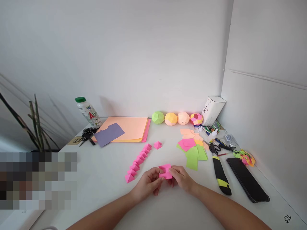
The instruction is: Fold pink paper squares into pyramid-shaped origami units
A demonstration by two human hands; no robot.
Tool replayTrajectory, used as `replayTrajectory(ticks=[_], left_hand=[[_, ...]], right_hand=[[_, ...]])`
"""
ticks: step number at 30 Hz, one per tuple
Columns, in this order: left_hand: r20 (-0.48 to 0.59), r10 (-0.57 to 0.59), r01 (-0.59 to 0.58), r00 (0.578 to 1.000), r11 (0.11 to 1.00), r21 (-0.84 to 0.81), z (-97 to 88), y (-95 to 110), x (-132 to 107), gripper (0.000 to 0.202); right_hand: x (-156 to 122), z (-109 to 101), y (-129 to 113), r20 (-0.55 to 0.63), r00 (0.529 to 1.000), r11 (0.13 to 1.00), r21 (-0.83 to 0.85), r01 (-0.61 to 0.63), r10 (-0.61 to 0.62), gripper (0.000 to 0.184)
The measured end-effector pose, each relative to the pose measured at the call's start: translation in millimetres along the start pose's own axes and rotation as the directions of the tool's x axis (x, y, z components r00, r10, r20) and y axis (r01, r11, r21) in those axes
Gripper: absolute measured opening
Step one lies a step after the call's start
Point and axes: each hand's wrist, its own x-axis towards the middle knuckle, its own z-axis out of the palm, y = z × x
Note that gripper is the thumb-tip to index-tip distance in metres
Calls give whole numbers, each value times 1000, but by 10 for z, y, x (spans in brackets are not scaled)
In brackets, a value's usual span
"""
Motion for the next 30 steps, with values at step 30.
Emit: replayTrajectory(ticks=[30], left_hand=[[18, 34, -31, 999, 993, -112, 4, 70, -20, 34]], right_hand=[[-67, -6, -31, 28, 984, 973, -151, 177, -175, 29]])
